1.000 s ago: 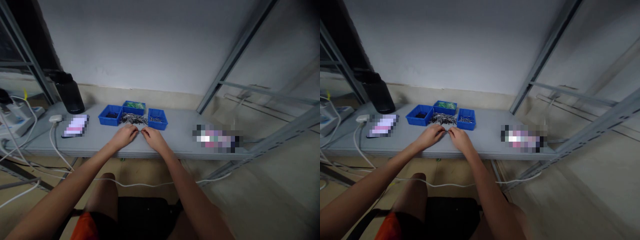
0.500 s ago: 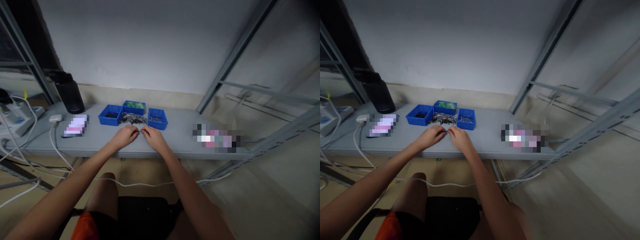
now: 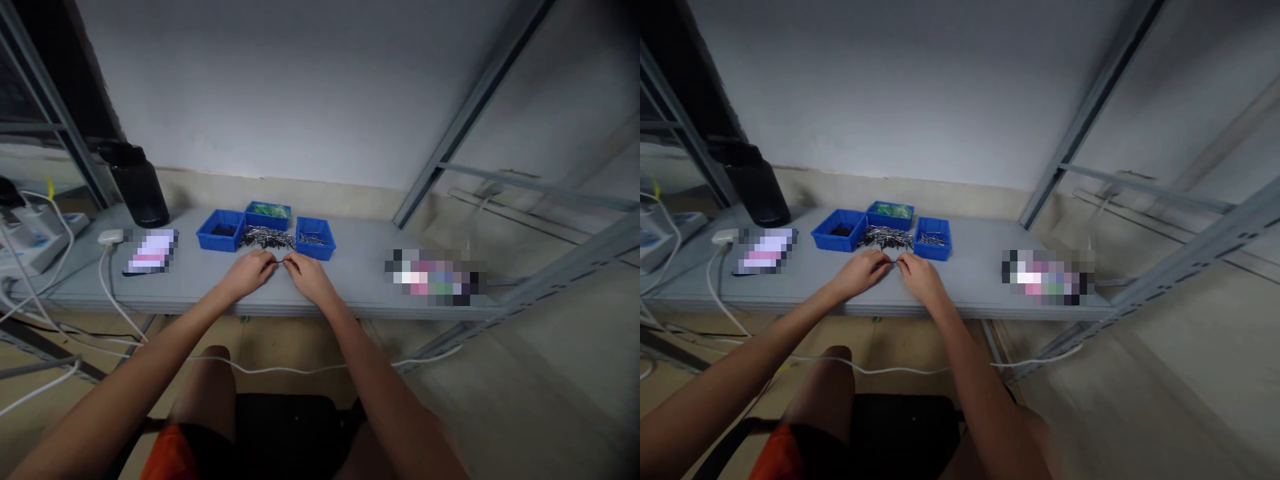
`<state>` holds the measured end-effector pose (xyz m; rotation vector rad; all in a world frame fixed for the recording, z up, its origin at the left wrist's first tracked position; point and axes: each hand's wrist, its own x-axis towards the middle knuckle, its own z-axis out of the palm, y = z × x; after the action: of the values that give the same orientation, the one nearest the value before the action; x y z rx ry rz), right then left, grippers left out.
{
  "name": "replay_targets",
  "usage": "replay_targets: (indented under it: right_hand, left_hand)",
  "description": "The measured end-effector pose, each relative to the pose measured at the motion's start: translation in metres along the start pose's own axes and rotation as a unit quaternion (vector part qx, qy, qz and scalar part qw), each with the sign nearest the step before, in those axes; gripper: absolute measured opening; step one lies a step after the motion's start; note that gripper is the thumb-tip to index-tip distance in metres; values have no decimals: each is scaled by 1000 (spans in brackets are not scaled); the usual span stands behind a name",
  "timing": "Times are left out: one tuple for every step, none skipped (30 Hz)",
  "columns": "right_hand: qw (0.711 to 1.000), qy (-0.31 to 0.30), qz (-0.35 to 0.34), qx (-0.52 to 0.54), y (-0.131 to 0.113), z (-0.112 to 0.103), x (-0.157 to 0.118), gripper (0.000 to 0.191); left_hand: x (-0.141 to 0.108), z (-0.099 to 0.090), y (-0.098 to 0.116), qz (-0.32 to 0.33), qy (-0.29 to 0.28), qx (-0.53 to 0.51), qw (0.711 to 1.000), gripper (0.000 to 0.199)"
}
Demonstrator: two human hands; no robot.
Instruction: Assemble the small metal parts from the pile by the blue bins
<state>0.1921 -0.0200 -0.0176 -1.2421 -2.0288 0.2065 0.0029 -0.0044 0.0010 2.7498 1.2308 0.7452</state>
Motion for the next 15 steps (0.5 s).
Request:
replay_targets:
  right_hand:
    - [1000, 0, 2, 2, 0, 0, 0, 15]
    - [1000, 2, 4, 5, -1, 0, 0, 14]
    - [1000, 6, 7, 9, -1, 0, 0, 14]
    - [1000, 10, 11, 15, -2, 0, 0, 14]
    - [1000, 15, 15, 21, -2, 0, 0, 15]
    - [999, 18, 20, 26, -2, 0, -1, 16]
    - [999, 20, 25, 29, -2, 0, -1, 18]
    - [999, 19, 30, 30, -2, 1, -1, 19]
    - [999, 16, 36, 29, -2, 1, 0, 20]
    - [999, 12, 40, 26, -2, 1, 0, 21]
    - [999, 8, 44, 22, -2, 1, 0, 21]
    - [999, 3, 46, 19, -2, 1, 0, 21]
    - [999, -3, 48, 17, -2, 1, 0, 20]
    - [999, -7, 47, 15, -2, 1, 1, 20]
    - [999, -11, 46, 14, -1, 1, 1, 19]
  left_hand:
    - [0, 0, -1, 1, 1, 0, 1000, 22]
    - [0, 1, -1, 2, 2, 1, 1000, 22]
    - [0, 1, -1, 1, 3, 4, 1000, 22]
    - [0, 0, -1, 0, 4, 7, 1000, 23]
    - [0, 0, 0, -2, 5, 12, 1000, 23]
    - [0, 0, 1, -4, 6, 17, 1000, 23]
    - [0, -1, 2, -5, 7, 23, 1000, 24]
    - [0, -2, 3, -6, 8, 32, 999, 24]
    - [0, -4, 4, -6, 10, 43, 999, 25]
    - [-1, -6, 3, -6, 14, 55, 998, 24]
    - [-1, -9, 2, -8, 21, 66, 998, 24]
    - [-1, -13, -2, -14, 33, 78, 996, 23]
    - [0, -19, -8, -26, 48, 86, 995, 22]
    - [0, -25, -15, -44, 69, 91, 993, 21]
    - [1, -33, -24, -72, 95, 99, 988, 20]
